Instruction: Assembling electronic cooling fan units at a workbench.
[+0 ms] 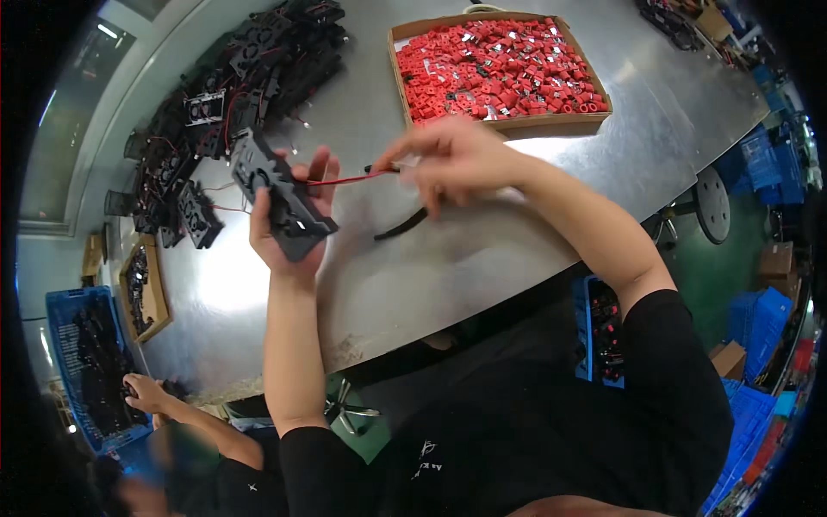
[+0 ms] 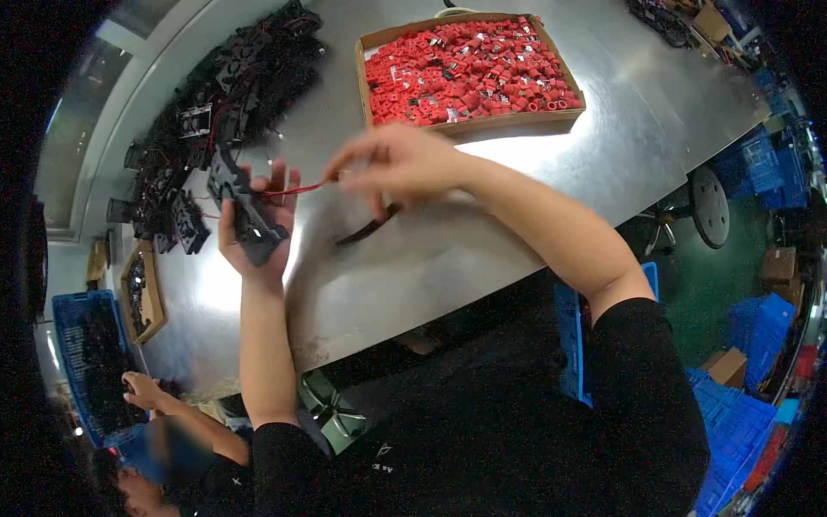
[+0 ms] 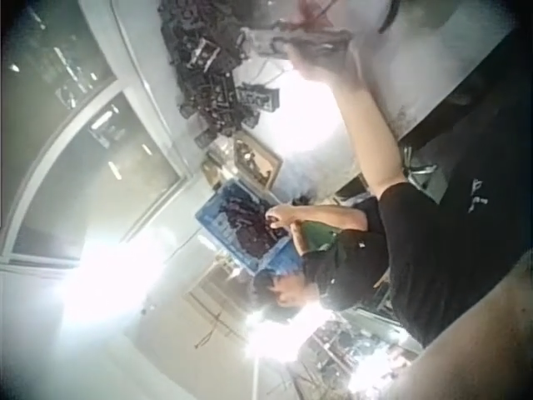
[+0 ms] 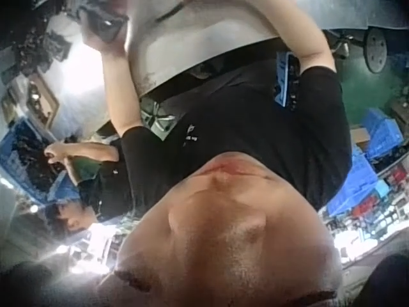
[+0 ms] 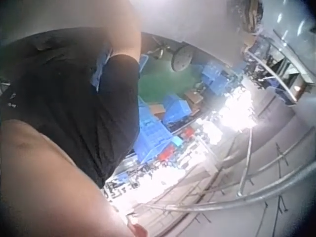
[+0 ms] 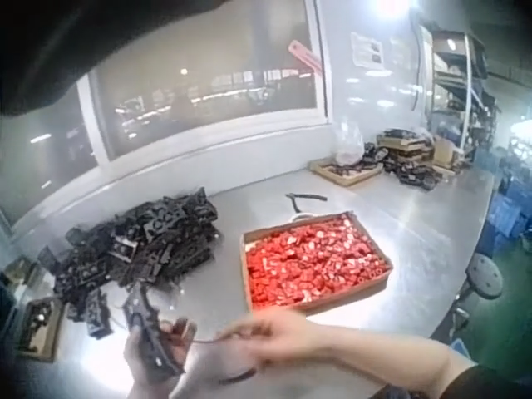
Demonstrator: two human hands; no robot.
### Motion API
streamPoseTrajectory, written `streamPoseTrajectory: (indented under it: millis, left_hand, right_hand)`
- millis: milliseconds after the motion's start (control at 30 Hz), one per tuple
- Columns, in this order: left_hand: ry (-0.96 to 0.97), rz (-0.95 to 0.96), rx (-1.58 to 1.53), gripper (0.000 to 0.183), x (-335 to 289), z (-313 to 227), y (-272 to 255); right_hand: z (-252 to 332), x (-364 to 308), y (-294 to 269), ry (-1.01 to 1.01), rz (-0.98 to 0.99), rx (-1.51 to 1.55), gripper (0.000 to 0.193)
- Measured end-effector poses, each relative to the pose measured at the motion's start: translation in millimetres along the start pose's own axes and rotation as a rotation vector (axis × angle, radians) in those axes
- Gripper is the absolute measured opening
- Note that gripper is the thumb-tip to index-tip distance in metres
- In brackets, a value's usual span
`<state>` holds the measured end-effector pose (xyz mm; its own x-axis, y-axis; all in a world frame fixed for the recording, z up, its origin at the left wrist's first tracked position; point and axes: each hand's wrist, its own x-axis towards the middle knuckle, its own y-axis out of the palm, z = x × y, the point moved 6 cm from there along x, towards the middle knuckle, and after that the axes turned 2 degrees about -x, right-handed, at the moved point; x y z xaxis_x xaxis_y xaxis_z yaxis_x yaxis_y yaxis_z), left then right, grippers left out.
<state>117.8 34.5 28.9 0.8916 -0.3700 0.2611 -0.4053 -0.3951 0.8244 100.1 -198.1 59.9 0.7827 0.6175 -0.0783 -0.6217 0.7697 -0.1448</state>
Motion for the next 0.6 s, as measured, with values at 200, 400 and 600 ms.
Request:
streamPoseTrajectory:
  millis: [200,400,600]
  left_hand:
    - [-0.060,-0.067,-0.098,0.075,1.8,4.8,11.3]
    - [-0.038,-0.070,0.099,0.070,-3.6,12.5,22.6]
    - [-0.191,-0.151,0.298,0.060,-12.3,29.7,31.0]
  right_hand:
    - [-50.6,-11.4,-145.1,-0.299,-0.891,-0.911,0.030]
    - [-41.7,-8.1,-133.5,-0.091,-0.832,-1.220,0.025]
    - [-8.0,-13.1,-104.7,-0.227,-0.884,-0.732,0.012]
